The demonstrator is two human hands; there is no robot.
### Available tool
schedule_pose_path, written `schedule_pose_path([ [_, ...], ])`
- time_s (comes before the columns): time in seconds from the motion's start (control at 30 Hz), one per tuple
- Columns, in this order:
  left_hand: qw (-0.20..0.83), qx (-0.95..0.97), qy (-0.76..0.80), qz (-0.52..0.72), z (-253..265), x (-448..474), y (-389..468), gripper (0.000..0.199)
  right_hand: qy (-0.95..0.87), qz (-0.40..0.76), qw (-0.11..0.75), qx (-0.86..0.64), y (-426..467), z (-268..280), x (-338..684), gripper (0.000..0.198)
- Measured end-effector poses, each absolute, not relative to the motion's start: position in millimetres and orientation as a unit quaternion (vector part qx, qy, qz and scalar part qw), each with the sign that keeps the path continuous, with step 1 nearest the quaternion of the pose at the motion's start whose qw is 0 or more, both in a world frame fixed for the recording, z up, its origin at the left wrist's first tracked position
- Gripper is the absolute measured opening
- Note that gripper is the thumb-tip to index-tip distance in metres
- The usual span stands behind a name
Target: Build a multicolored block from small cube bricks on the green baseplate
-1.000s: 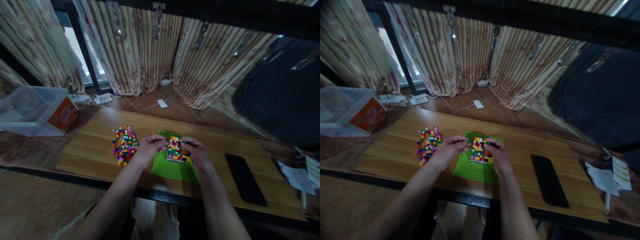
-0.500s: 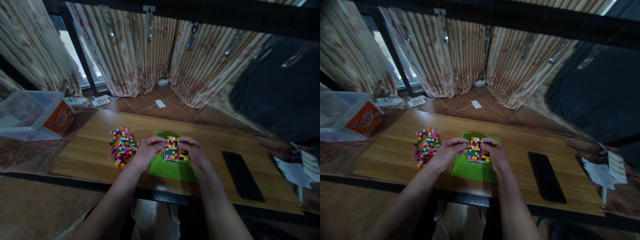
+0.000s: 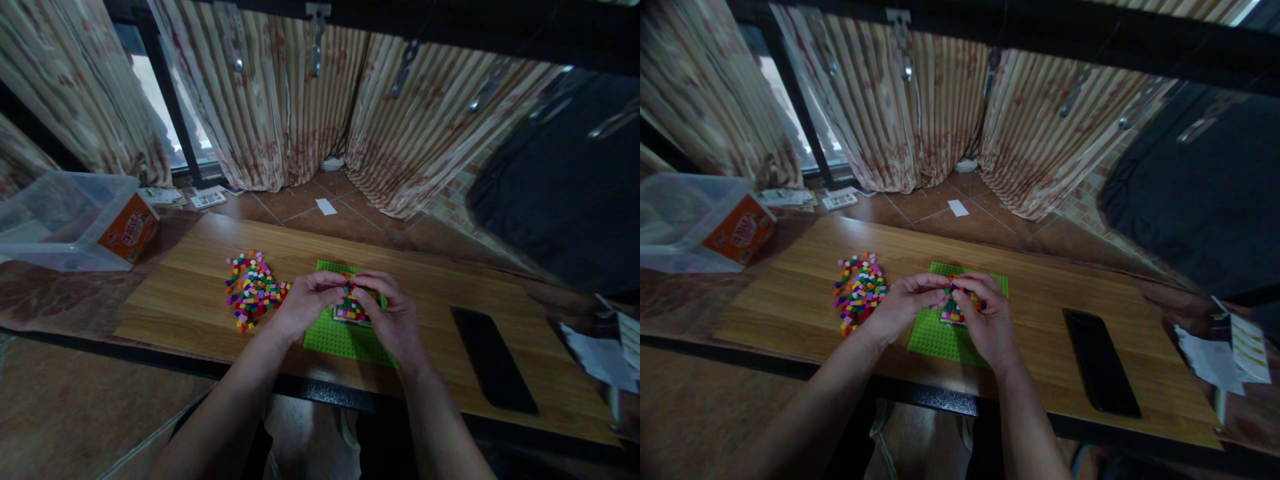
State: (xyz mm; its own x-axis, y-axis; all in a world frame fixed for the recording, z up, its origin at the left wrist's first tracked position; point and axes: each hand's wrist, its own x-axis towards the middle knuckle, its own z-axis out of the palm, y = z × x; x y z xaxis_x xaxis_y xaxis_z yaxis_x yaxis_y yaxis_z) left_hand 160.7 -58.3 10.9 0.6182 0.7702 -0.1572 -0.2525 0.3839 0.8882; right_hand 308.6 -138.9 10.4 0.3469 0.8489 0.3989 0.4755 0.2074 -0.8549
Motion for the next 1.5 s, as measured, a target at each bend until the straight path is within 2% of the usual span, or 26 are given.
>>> schedule_pose_path([
  [0.1, 0.793, 0.445, 0.265, 0.32, 9, 161, -58, 0.03, -0.576, 0.167, 0.53, -0.599, -140, 10, 306, 0.015],
  [0.4, 0.796, 0.453, 0.255, 0.31, 12, 162, -62, 0.033, -0.561, 0.163, 0.542, -0.604, -142, 13, 311, 0.011],
  [0.67, 0.721, 0.454, 0.374, 0.364, 10, 162, -55, 0.009, -0.507, 0.126, 0.525, -0.672, -146, 3, 347, 0.013],
  [0.9, 0.714, 0.492, 0.366, 0.338, 5, 165, -56, 0.006, -0.52, 0.126, 0.481, -0.695, -138, -11, 344, 0.012],
  [1.17, 0.706, 0.514, 0.355, 0.333, 4, 164, -55, 0.005, -0.485, 0.142, 0.522, -0.687, -132, -14, 343, 0.012],
  [1.5, 0.705, 0.52, 0.358, 0.324, 2, 163, -56, 0.005, -0.365, 0.307, 0.551, -0.685, -128, -10, 339, 0.033],
])
